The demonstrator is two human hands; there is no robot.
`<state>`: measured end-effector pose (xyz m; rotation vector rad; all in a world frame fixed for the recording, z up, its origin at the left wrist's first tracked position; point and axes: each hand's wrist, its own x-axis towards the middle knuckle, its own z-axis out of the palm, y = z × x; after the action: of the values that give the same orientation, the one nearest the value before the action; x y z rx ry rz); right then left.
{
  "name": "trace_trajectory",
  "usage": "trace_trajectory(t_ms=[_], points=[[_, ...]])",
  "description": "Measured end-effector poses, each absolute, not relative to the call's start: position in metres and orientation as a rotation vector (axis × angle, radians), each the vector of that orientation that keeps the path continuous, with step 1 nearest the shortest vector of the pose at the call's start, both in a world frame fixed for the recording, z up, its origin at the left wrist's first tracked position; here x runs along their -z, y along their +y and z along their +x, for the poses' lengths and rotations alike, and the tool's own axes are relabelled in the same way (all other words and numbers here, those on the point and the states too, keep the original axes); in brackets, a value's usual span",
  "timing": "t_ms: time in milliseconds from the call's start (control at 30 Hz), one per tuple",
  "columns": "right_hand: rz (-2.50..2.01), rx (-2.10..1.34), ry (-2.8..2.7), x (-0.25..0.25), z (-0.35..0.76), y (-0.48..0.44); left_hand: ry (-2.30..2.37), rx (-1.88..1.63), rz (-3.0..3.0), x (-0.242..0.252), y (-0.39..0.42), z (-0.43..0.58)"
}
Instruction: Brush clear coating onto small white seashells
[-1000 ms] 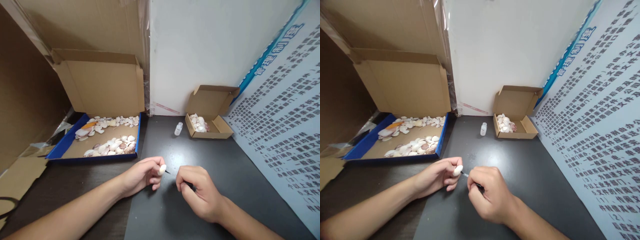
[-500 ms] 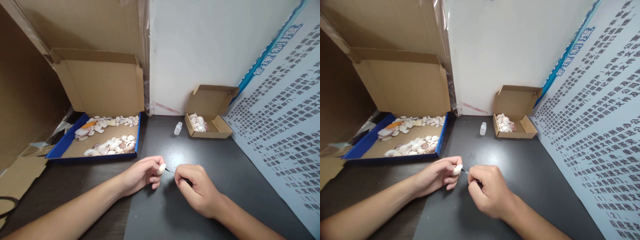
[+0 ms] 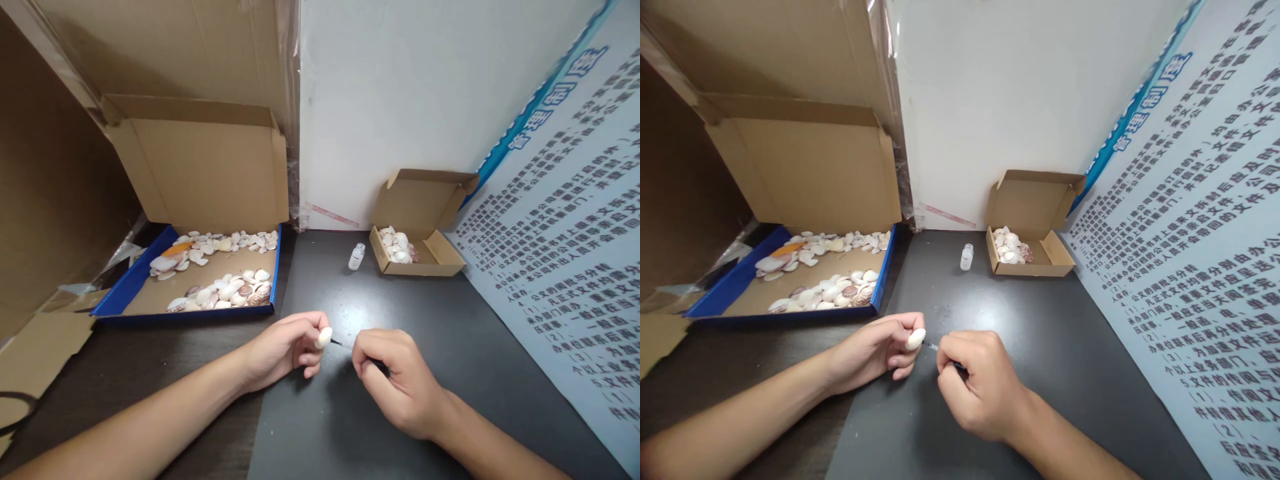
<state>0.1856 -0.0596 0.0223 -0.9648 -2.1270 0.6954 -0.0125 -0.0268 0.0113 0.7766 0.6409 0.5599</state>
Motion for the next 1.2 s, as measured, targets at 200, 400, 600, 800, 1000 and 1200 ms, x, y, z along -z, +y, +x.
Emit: trace_trajectory(t_ms=[200, 400, 600, 800, 1000, 1200], points=[[-0.882, -0.716, -2.168, -0.0239, 0.1846, -0.0608, 0.647, -0.555, 0.784, -0.012, -0.0256, -0.0123], [-1.018, -0.718, -2.158, -0.0227, 0.185, -0.0596, 0.639, -0.558, 0.786, -0.0113, -0.0264, -0.0127], [-0.844, -0.717, -2.179, -0.0241, 0.1849, -0.0617, 0.651, -0.563, 0.775, -0.0128, -0.0268, -0.0115], [-0.994, -0.698, -2.161, -0.0242, 0.1852, -0.0597, 0.648, -0.566, 0.768, -0.0124, -0.0268, -0.012], [-0.974, -0.712, -2.183, -0.0226, 0.1848, -0.0599, 0.65, -0.573, 0.751, -0.0133, -0.0271, -0.0118], [-1.008, -0.676, -2.135, -0.0237, 0.1856, -0.0586, 0.662, -0.585, 0.763, -0.0128, -0.0271, -0.0109]])
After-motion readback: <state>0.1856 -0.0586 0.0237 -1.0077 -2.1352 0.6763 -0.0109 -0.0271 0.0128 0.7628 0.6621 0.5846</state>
